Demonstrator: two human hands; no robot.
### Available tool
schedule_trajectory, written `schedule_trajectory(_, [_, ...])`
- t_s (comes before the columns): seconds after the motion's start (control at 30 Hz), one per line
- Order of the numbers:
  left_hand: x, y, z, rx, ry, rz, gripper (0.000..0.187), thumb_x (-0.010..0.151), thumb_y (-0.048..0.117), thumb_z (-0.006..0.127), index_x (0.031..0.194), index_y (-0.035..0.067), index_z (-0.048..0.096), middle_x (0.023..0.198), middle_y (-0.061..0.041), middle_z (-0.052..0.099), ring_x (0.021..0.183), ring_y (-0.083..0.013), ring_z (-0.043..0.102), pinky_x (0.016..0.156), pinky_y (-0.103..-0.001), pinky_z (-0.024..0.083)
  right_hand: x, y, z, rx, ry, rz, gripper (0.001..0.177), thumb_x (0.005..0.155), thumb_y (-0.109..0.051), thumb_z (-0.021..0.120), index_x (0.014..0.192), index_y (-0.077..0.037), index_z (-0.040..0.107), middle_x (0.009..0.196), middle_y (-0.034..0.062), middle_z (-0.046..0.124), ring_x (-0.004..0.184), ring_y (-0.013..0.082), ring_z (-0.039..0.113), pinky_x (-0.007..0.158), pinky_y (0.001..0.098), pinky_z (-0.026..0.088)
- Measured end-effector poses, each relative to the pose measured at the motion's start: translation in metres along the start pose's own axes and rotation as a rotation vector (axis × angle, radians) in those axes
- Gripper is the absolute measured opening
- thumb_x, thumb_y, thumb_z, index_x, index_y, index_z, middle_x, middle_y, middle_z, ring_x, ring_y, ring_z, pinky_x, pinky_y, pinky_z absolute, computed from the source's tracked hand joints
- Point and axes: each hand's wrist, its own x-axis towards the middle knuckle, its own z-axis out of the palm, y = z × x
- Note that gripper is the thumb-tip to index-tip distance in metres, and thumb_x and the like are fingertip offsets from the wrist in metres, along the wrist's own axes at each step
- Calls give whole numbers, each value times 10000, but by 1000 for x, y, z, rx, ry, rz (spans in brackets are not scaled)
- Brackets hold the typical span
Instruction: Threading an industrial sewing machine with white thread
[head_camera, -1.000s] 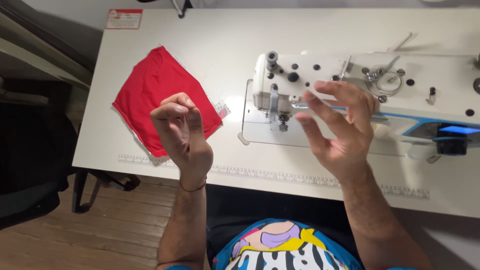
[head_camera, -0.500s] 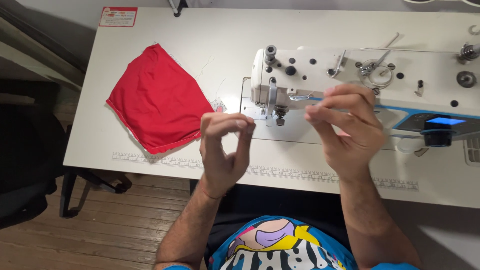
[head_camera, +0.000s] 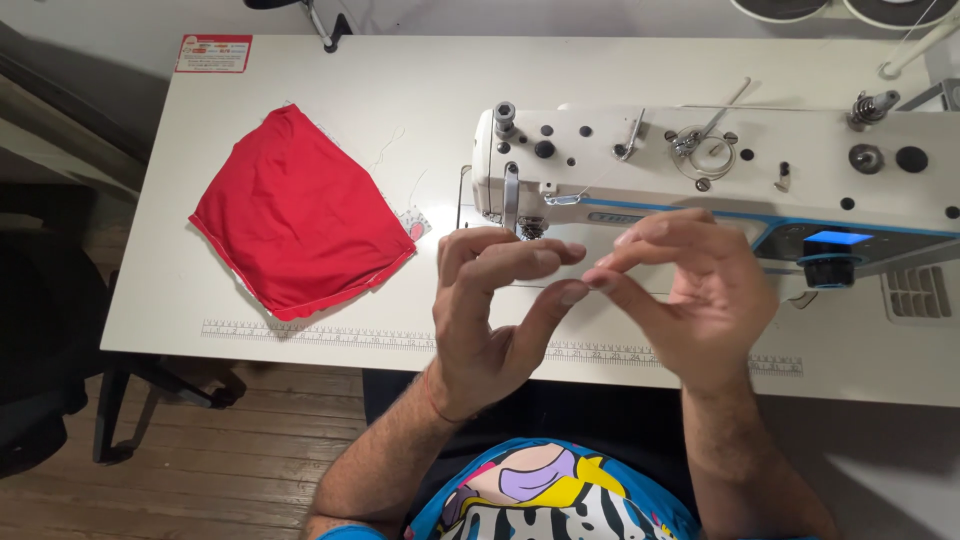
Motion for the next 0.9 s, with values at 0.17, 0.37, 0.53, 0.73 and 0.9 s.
schedule_trajectory(0.17, [-2,2,-3,11,163,-13,221,993,8,696,1133,106,555,999,-45,761,966,-167,622,901,-305,496,2,-2,-1,-47,0,-74,383,837,103,840,1081,-3,564,926,154,681,926,253,675,820,354,644])
schedule_trajectory(0.37, [-42,-24,-18,189,174,12,246,960,-22,749,1101,87,578,965,-59,729,894,-191,667,820,-294,532,-25,7,-31,4,8,132,268,989,-133,688,1168,35,583,954,188,657,709,244,699,681,329,674])
schedule_trajectory(0.53, [-88,-52,-10,287,-29,-64,166,899,31,806,942,120,673,911,11,770,788,-188,644,757,-319,483,-52,30,-43,-381,-145,185,179,925,33,799,1091,35,730,807,133,724,681,225,668,721,303,555])
schedule_trajectory(0.73, [-125,-40,8,367,-308,-138,414,839,257,826,1168,54,679,906,-48,752,910,-275,641,794,-377,505,-60,45,-37,-475,-344,69,242,868,43,806,1102,-12,771,808,136,741,711,297,707,680,396,562])
schedule_trajectory(0.9, [-145,-43,10,550,-491,6,569,916,467,733,1272,34,632,914,-87,764,974,-263,628,831,-359,464,-59,48,-33,-447,-415,67,172,891,-9,789,1060,-24,764,810,112,735,724,301,717,711,430,571])
